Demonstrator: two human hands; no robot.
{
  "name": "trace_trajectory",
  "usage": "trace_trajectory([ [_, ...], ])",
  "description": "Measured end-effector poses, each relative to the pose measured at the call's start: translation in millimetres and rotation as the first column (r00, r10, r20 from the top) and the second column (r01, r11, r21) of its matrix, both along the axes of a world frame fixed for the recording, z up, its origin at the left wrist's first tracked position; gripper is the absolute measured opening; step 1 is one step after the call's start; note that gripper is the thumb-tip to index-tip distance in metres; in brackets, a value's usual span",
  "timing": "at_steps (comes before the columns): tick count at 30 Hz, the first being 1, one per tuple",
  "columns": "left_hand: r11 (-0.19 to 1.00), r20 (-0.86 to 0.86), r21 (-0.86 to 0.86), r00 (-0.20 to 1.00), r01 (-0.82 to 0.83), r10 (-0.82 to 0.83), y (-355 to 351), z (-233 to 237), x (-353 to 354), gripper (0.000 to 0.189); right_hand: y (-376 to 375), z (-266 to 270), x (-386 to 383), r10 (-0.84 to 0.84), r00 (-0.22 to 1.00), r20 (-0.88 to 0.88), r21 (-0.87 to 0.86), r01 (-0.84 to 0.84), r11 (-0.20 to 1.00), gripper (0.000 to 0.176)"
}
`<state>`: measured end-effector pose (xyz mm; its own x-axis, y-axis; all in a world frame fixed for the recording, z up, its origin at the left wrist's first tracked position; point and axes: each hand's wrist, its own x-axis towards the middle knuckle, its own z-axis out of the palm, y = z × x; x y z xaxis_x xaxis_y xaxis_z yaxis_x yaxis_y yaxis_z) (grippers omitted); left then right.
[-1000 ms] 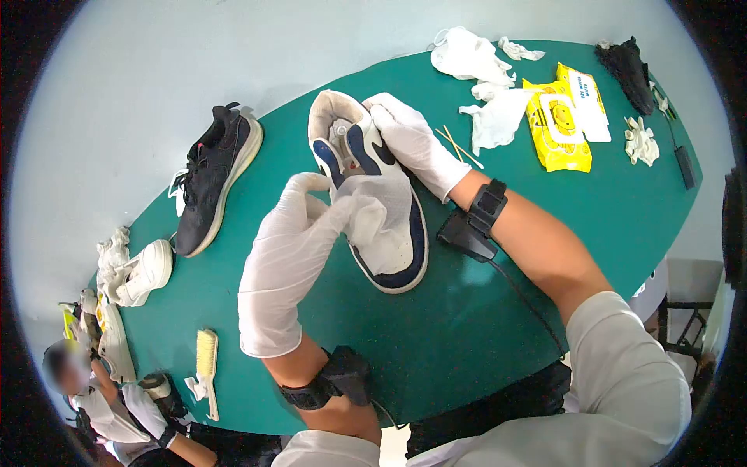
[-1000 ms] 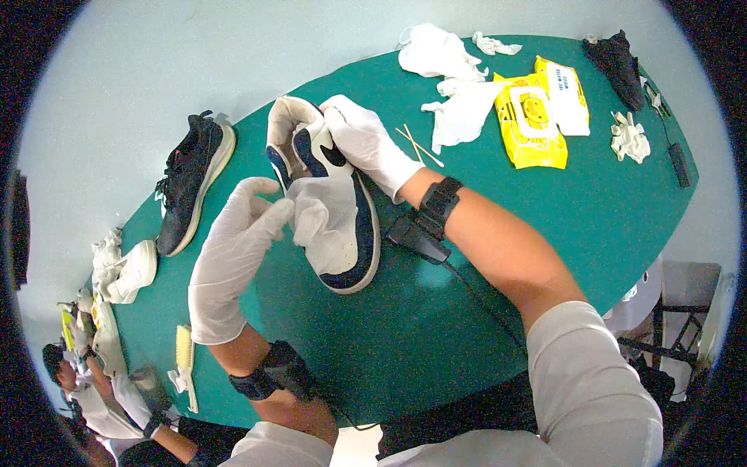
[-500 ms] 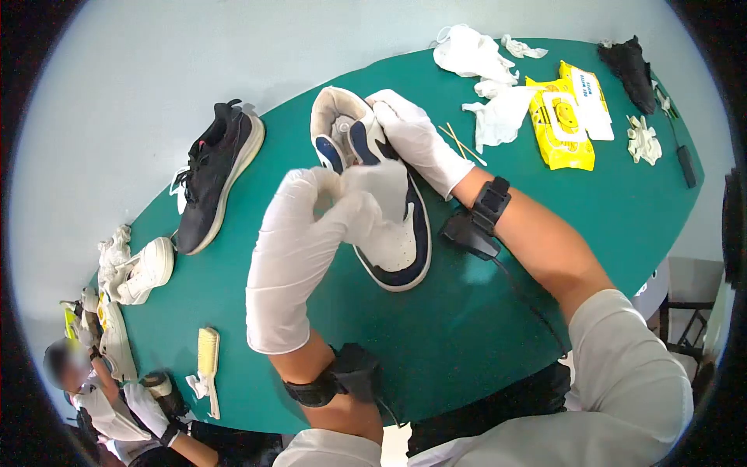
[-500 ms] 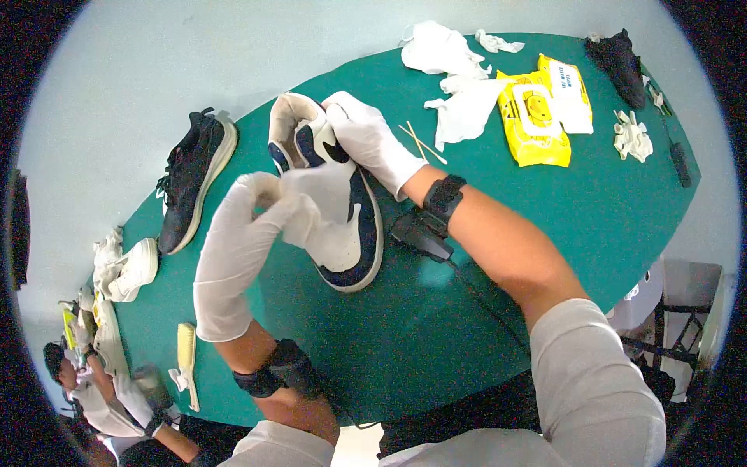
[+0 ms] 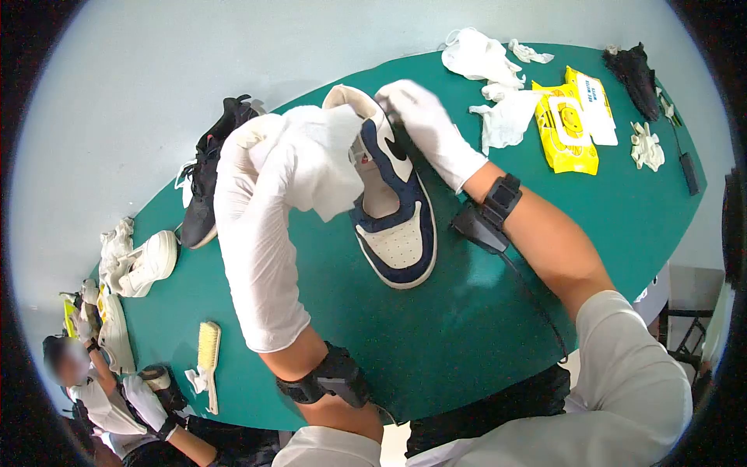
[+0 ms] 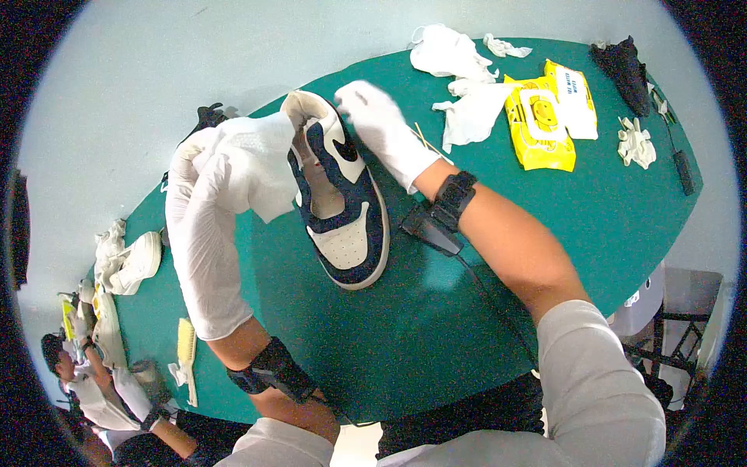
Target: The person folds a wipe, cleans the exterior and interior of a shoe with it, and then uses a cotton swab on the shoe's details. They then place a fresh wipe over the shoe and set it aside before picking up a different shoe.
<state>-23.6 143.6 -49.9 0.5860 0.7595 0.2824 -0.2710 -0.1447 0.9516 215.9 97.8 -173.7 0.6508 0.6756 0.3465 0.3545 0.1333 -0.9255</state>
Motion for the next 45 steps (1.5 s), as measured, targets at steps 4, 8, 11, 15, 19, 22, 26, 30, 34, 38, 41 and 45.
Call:
trace_trajectory([
  [4,0.998,0.079,-0.001,0.995,-0.058,0.058,3.1,-0.8,0.8,0.029,-7.9,46.9,-9.4,0.116,0.990,-0.084,0.275,-0.089,0.957,0.027],
  [8,1.000,0.148,-0.005,0.989,-0.019,0.020,3.3,2.0,-1.9,0.033,-22.9,83.4,-30.2,0.602,0.796,-0.058,0.249,-0.573,0.781,0.030],
  [11,1.000,0.155,-0.011,0.988,-0.022,0.023,-2.0,6.5,-4.2,0.033,-30.0,96.9,-45.6,0.598,0.800,0.037,0.028,-0.599,0.800,0.030],
  [15,0.998,0.131,0.056,0.991,-0.018,0.010,2.9,4.6,0.6,0.029,-48.0,124.2,-63.1,0.532,0.847,-0.016,0.172,-0.521,0.836,0.029],
  [19,0.998,0.033,0.029,0.998,-0.059,0.058,13.0,-6.1,-2.1,0.024,-46.3,123.9,-58.6,0.265,0.955,0.133,0.283,-0.293,0.913,0.025],
  [22,0.994,-0.048,0.014,0.993,-0.109,0.110,13.6,-6.1,-5.4,0.022,-47.1,125.9,-56.4,0.258,0.964,0.059,0.243,-0.264,0.933,0.024],
  [26,0.982,0.078,-0.022,0.979,-0.190,0.191,6.4,-1.9,4.4,0.023,-41.7,123.5,-53.7,0.222,0.954,0.203,0.223,-0.266,0.938,0.024],
  [30,0.978,0.136,-0.087,0.970,-0.189,0.199,10.8,-1.4,3.4,0.026,-38.3,120.5,-54.3,0.266,0.953,0.143,0.229,-0.294,0.928,0.021],
  [34,0.979,0.300,-0.188,0.945,-0.074,0.129,14.9,-1.0,2.4,0.031,-41.9,128.4,-59.1,0.257,0.957,0.138,0.176,-0.279,0.944,0.020],
  [38,0.991,0.259,-0.106,0.959,-0.087,0.112,-0.5,8.6,2.4,0.036,-47.2,136.2,-63.0,0.344,0.933,0.107,0.165,-0.358,0.919,0.021],
  [41,0.996,0.178,-0.011,0.980,-0.085,0.086,1.5,5.9,-3.0,0.033,-60.0,148.1,-66.7,0.460,0.884,0.083,0.035,-0.464,0.885,0.022],
  [45,0.997,0.061,0.055,0.997,-0.058,0.055,-1.0,4.4,-12.3,0.024,-65.0,152.2,-60.6,0.720,0.686,-0.101,-0.208,-0.723,0.659,0.023],
])
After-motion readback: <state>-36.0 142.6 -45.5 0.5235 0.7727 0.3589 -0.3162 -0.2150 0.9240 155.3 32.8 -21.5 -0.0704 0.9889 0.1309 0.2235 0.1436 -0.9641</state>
